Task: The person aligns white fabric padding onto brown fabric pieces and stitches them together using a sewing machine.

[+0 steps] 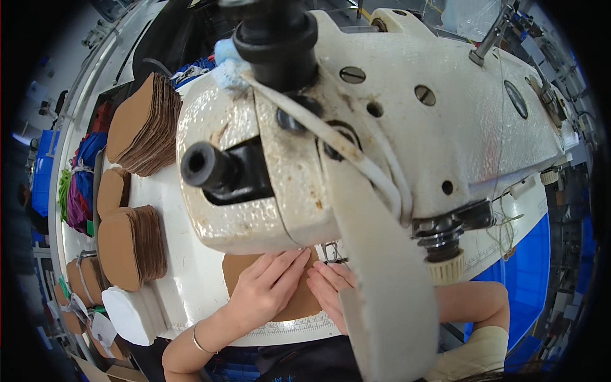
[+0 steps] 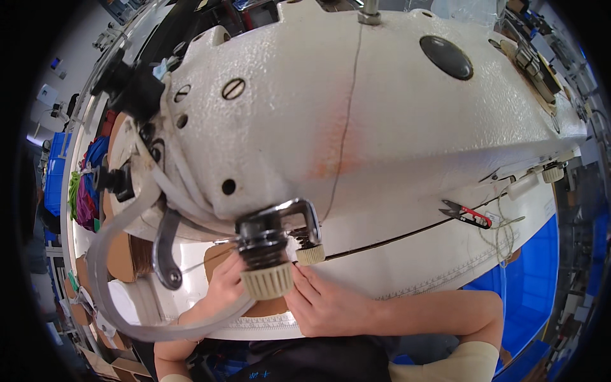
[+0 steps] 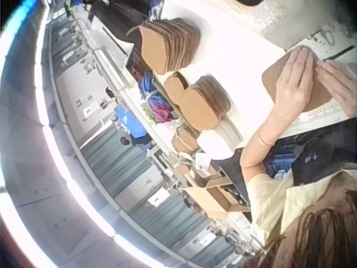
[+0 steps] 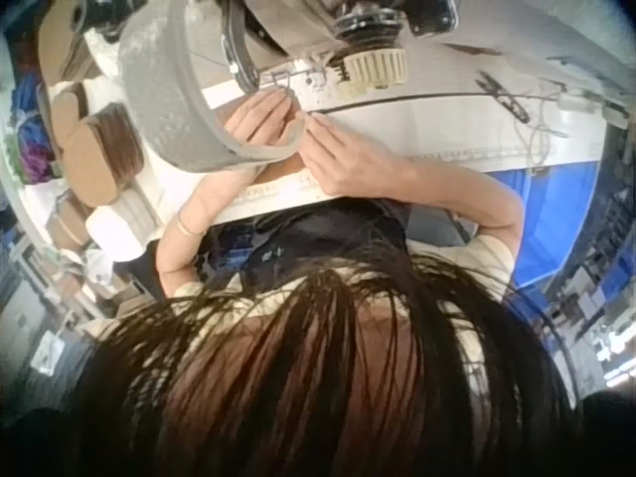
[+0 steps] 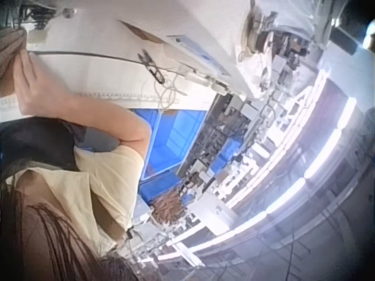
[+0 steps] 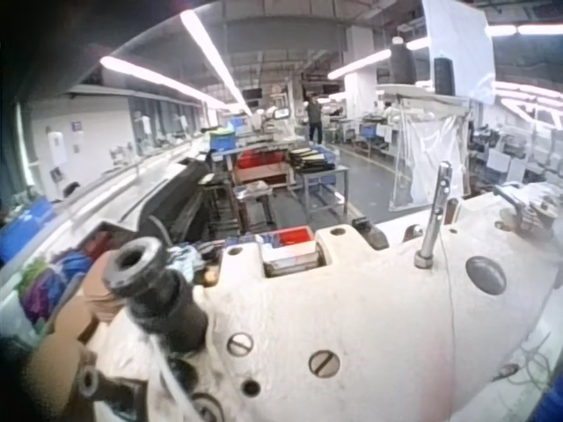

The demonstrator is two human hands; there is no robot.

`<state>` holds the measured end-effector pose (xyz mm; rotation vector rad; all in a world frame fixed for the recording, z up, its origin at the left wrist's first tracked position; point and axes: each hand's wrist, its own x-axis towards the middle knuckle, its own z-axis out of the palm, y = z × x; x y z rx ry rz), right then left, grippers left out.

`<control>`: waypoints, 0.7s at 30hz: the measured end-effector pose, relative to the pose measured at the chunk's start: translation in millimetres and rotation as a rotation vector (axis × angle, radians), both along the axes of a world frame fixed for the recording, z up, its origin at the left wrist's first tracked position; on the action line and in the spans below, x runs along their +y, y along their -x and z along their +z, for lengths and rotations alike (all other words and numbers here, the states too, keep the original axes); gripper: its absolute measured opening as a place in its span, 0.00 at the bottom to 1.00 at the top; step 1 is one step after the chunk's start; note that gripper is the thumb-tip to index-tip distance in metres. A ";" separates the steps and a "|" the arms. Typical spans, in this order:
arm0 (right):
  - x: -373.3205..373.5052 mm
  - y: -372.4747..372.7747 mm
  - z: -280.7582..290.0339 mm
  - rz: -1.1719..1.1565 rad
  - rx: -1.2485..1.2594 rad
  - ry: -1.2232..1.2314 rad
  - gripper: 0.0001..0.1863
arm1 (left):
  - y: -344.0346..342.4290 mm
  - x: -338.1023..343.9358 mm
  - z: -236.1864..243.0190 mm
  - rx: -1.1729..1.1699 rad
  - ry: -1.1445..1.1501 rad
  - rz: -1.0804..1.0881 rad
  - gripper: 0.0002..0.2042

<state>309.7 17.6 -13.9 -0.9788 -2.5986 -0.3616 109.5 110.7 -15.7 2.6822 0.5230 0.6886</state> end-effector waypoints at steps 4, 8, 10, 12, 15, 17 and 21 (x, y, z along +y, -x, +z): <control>14.0 -7.8 -6.7 -0.015 -0.133 -0.129 0.16 | 6.0 13.9 -11.0 0.092 0.028 -0.017 0.15; 22.7 -7.8 -20.6 -0.163 -0.011 -0.022 0.08 | -4.7 42.8 -33.0 0.244 -0.233 -0.010 0.15; 23.4 -7.5 -26.9 -0.142 -0.031 0.005 0.05 | -13.2 53.1 -38.5 -0.003 -0.045 -0.061 0.16; 23.9 -6.3 -31.4 -0.122 -0.048 0.037 0.03 | -17.3 61.6 -37.3 -0.247 0.148 -0.111 0.16; 24.1 -6.7 -32.5 -0.110 0.016 0.024 0.04 | -16.7 67.5 -31.6 -0.165 0.097 -0.154 0.17; 23.6 -8.6 -29.1 -0.110 0.018 0.018 0.02 | -15.2 68.2 -30.6 -0.157 0.138 -0.167 0.17; 23.8 -13.7 -19.0 -0.100 -0.018 -0.010 0.04 | -13.4 67.9 -33.1 -0.105 0.214 -0.152 0.16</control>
